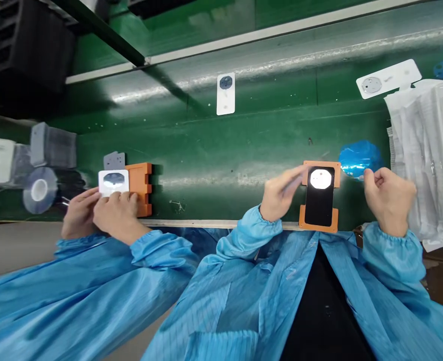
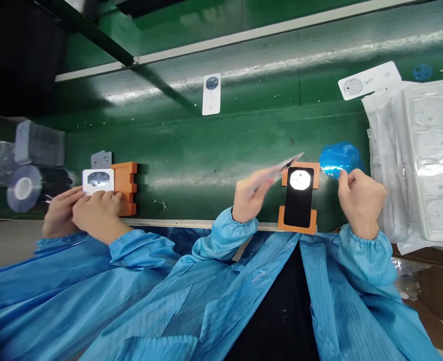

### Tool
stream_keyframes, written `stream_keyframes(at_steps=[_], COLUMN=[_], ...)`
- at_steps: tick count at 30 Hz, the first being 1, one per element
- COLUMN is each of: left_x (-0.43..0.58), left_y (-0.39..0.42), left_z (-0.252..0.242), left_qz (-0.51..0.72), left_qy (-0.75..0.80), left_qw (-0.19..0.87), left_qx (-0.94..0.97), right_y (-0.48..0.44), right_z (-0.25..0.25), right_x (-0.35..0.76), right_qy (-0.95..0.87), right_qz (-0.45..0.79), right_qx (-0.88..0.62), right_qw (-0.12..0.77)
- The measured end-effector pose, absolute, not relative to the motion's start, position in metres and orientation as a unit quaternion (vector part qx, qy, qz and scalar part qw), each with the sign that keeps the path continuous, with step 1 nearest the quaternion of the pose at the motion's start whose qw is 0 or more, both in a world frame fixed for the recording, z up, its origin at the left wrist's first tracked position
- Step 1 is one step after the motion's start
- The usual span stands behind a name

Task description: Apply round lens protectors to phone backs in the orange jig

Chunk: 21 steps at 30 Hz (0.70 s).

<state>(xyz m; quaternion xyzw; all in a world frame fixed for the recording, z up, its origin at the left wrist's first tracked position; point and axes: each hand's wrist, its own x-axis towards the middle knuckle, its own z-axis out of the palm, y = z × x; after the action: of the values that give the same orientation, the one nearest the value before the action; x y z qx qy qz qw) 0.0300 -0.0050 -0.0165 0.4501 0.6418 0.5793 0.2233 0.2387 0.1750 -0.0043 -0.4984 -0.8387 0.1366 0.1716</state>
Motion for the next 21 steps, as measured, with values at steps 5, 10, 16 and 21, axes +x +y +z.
stream_keyframes(at_steps=[5, 10, 16, 21], left_x=[0.041, 0.048, 0.051, 0.047], left_y=[-0.008, -0.005, -0.008, -0.006], left_z=[-0.027, -0.040, -0.047, -0.050], left_qz=[0.315, 0.221, 0.215, 0.189], left_qy=[0.616, 0.612, 0.611, 0.623], left_qw=[0.077, -0.005, 0.005, 0.019], left_qx=[0.718, 0.759, 0.762, 0.759], right_y=[0.133, 0.127, 0.126, 0.128], right_z=[0.012, -0.007, -0.011, -0.013], right_x=[0.238, 0.250, 0.255, 0.252], right_qy=[-0.924, -0.965, -0.971, -0.975], right_qz=[0.209, 0.137, 0.112, 0.102], right_qx=[-0.207, -0.110, -0.092, -0.094], right_qw=[0.244, 0.193, 0.191, 0.176])
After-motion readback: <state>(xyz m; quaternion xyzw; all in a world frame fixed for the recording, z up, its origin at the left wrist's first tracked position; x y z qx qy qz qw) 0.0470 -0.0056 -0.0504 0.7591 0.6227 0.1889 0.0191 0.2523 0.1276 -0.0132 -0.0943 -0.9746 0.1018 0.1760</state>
